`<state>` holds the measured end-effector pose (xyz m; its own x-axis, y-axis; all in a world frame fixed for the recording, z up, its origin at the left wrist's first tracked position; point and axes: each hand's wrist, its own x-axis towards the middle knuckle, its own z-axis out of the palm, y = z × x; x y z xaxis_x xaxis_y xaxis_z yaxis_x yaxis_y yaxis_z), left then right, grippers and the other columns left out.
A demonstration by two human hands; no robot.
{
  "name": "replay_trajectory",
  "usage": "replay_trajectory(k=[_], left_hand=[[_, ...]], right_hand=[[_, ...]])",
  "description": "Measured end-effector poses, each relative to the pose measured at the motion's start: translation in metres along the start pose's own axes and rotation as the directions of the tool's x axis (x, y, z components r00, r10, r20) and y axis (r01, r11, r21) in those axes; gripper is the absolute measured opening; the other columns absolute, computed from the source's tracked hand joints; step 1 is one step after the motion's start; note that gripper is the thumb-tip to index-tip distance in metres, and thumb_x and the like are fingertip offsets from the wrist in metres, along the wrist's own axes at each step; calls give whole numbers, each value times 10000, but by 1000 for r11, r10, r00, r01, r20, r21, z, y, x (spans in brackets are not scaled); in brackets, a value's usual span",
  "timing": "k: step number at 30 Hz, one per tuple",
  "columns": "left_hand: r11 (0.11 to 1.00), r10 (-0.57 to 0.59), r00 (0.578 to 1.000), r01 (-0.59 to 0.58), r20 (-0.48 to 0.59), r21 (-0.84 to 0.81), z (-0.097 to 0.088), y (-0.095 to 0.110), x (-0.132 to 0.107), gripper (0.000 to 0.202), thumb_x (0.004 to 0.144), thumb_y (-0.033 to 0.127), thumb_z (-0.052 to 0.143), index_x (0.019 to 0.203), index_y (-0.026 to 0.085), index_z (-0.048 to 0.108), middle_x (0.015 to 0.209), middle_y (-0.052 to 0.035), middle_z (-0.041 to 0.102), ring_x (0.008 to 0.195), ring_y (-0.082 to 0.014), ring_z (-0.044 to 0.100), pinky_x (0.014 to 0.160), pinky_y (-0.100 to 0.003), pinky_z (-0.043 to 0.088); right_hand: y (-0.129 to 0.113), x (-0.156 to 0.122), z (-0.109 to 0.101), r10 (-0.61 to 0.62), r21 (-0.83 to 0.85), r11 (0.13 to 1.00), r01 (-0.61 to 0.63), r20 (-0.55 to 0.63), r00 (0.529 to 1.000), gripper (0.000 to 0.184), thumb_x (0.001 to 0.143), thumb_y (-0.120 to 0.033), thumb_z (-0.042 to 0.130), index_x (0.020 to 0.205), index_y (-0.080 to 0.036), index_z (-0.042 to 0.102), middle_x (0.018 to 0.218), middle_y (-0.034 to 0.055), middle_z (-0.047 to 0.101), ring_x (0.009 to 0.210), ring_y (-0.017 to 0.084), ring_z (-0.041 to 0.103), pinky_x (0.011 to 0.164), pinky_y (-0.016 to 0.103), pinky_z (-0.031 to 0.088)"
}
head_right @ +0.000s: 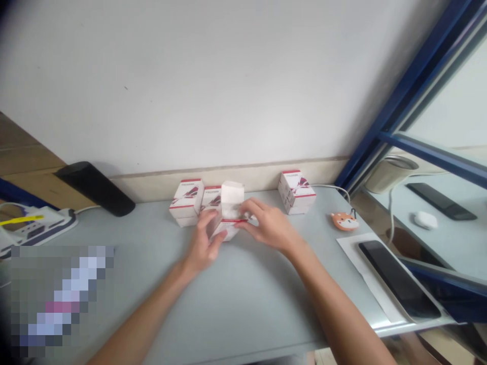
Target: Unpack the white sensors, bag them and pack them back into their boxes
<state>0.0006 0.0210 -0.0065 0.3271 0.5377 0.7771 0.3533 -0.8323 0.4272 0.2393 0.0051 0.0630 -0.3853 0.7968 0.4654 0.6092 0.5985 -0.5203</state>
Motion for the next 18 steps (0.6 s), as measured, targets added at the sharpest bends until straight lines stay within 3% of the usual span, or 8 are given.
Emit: replay_trajectory(k=[8,12,18], left_hand=[[1000,21,1000,-21,-10,1,-1,2,3,627,983,155,592,1535,267,317,1322,-134,538,1226,-263,568,1001,-455,516],[1000,11,1000,-11,0,1,-1,4,4,629,978,146,589,1532,272,317,1323,-134,527,1212,-263,571,999,-460,513],[1000,17,999,-17,45,2,-3,4,2,637,970,133,574,1529,284,310,1306,-131,506,1193,-263,569,980,-460,514]], right_hand=[[6,1,-9,-81,167,983,82,-8,997,194,1035,-274,596,1181,-285,722,1214,77,706,1096,233,703,971,401,562],[6,2,-8,-75,196,977,80,-32,997,236,1052,-249,552,1190,-289,739,1148,75,705,1021,218,704,910,386,569],[2,3,-5,49,212,977,-28,-92,995,143,1015,-278,626,1124,-260,717,949,43,714,841,198,677,789,350,543]])
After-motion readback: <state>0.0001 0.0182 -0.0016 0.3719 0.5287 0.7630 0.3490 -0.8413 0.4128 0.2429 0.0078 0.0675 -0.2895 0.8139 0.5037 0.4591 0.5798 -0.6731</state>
